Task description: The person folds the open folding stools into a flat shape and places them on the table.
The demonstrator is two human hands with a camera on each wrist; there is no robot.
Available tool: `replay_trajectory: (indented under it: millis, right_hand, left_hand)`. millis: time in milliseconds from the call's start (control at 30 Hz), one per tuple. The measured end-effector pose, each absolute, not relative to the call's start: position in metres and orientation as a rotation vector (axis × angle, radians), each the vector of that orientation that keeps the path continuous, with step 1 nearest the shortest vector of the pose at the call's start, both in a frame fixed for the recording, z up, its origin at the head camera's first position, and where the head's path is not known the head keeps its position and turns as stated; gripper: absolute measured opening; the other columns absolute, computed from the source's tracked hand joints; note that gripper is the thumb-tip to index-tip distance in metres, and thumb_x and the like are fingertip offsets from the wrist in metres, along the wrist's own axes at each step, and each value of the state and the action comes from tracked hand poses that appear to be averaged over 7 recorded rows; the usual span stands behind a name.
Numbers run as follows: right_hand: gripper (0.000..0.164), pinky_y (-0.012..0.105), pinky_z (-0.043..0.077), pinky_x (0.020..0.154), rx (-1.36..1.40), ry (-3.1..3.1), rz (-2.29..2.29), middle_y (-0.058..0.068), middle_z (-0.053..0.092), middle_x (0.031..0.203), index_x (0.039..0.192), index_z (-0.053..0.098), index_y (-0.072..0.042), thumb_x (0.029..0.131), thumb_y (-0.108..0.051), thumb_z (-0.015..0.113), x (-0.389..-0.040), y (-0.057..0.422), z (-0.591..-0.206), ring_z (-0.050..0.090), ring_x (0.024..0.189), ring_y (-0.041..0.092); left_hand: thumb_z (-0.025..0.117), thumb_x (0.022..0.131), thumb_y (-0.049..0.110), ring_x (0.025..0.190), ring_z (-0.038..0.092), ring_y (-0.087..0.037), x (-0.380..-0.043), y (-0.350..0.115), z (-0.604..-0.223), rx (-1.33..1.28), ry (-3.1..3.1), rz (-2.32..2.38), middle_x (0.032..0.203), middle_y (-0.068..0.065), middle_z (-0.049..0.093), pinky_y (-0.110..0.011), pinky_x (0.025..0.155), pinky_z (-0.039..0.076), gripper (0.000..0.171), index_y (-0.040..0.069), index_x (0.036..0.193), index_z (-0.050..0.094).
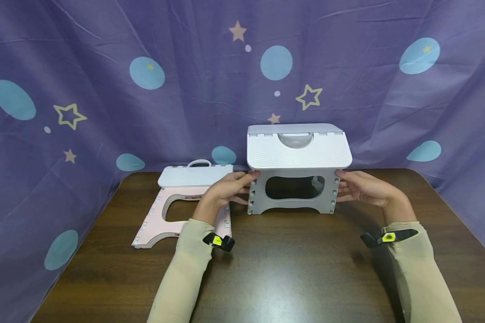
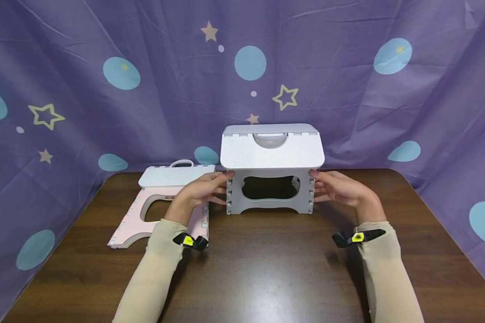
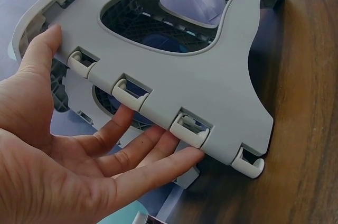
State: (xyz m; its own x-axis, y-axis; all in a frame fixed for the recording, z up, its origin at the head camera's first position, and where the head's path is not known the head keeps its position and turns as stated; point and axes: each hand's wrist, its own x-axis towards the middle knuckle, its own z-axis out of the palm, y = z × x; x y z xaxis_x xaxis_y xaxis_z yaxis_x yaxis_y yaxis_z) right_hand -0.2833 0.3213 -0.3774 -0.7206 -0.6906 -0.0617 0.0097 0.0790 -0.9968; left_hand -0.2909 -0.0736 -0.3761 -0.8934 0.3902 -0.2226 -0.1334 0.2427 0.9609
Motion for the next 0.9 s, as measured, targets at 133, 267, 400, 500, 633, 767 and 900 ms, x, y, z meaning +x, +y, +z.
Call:
replay_trajectory:
  millis: [133, 267, 400, 500, 633, 767, 900]
  right_hand:
    - [0.033, 0.036, 0.056, 0.1, -0.679, 1.823, -1.694, -0.004, 0.072, 0.126, 0.13, 0.055, -0.018, 0.113, -0.028, 0.028, -0.2839, 0.3217, -0.3785, 0.067, 0.118, 0.013]
    - [0.033, 0.036, 0.056, 0.1, -0.688, 1.819, -1.699, -0.002, 0.072, 0.127, 0.13, 0.055, -0.017, 0.113, -0.027, 0.028, -0.2841, 0.3219, -0.3797, 0.067, 0.118, 0.014]
    - [0.033, 0.036, 0.056, 0.1, -0.685, 1.812, -1.707, -0.001, 0.071, 0.128, 0.129, 0.056, -0.019, 0.113, -0.027, 0.028, -0.2843, 0.322, -0.3806, 0.067, 0.118, 0.013]
    - [0.033, 0.036, 0.057, 0.099, -0.68, 1.805, -1.715, 0.0, 0.071, 0.128, 0.128, 0.058, -0.021, 0.113, -0.026, 0.028, -0.2842, 0.3218, -0.3807, 0.067, 0.118, 0.014]
    - [0.033, 0.037, 0.057, 0.1, -0.685, 1.786, -1.724, 0.001, 0.071, 0.129, 0.128, 0.057, -0.021, 0.113, -0.026, 0.028, -0.2844, 0.3218, -0.3809, 0.067, 0.119, 0.014]
    - [0.033, 0.038, 0.056, 0.1, -0.7, 1.767, -1.727, 0.002, 0.07, 0.13, 0.13, 0.056, -0.018, 0.113, -0.025, 0.028, -0.2847, 0.3221, -0.3806, 0.066, 0.119, 0.015]
    - [0.035, 0.037, 0.056, 0.1, -0.709, 1.788, -1.712, 0.002, 0.07, 0.131, 0.13, 0.057, -0.019, 0.113, -0.026, 0.027, -0.2852, 0.3226, -0.3803, 0.066, 0.12, 0.014]
  left_hand:
    - [0.055, 0.104, 0.043, 0.138, 0.05, -0.044, -0.291, -0.0741, -0.3766, 0.245, 2.101, 1.693, 0.15, -0.022, 0.048, -0.053, 0.095, 0.058, 0.069, -0.003, 0.152, 0.037]
    - [0.055, 0.104, 0.043, 0.137, 0.05, -0.044, -0.2915, -0.0741, -0.3776, 0.254, 2.102, 1.695, 0.15, -0.023, 0.048, -0.053, 0.096, 0.058, 0.069, -0.003, 0.152, 0.037]
    - [0.055, 0.104, 0.043, 0.137, 0.05, -0.044, -0.292, -0.0744, -0.3786, 0.259, 2.102, 1.695, 0.151, -0.022, 0.048, -0.053, 0.095, 0.058, 0.069, -0.002, 0.153, 0.036]
    - [0.055, 0.104, 0.042, 0.137, 0.05, -0.044, -0.2926, -0.0747, -0.3792, 0.26, 2.1, 1.697, 0.151, -0.022, 0.048, -0.053, 0.095, 0.058, 0.069, -0.002, 0.153, 0.037]
    - [0.055, 0.104, 0.042, 0.137, 0.051, -0.044, -0.2928, -0.0748, -0.379, 0.26, 2.102, 1.697, 0.151, -0.022, 0.047, -0.053, 0.095, 0.058, 0.068, -0.002, 0.152, 0.038]
    - [0.055, 0.104, 0.042, 0.138, 0.05, -0.044, -0.2921, -0.0747, -0.378, 0.265, 2.1, 1.696, 0.152, -0.022, 0.046, -0.053, 0.096, 0.058, 0.068, -0.002, 0.153, 0.037]
    - [0.054, 0.104, 0.041, 0.138, 0.049, -0.044, -0.2921, -0.075, -0.3778, 0.278, 2.095, 1.699, 0.153, -0.023, 0.045, -0.053, 0.096, 0.057, 0.068, -0.002, 0.153, 0.036]
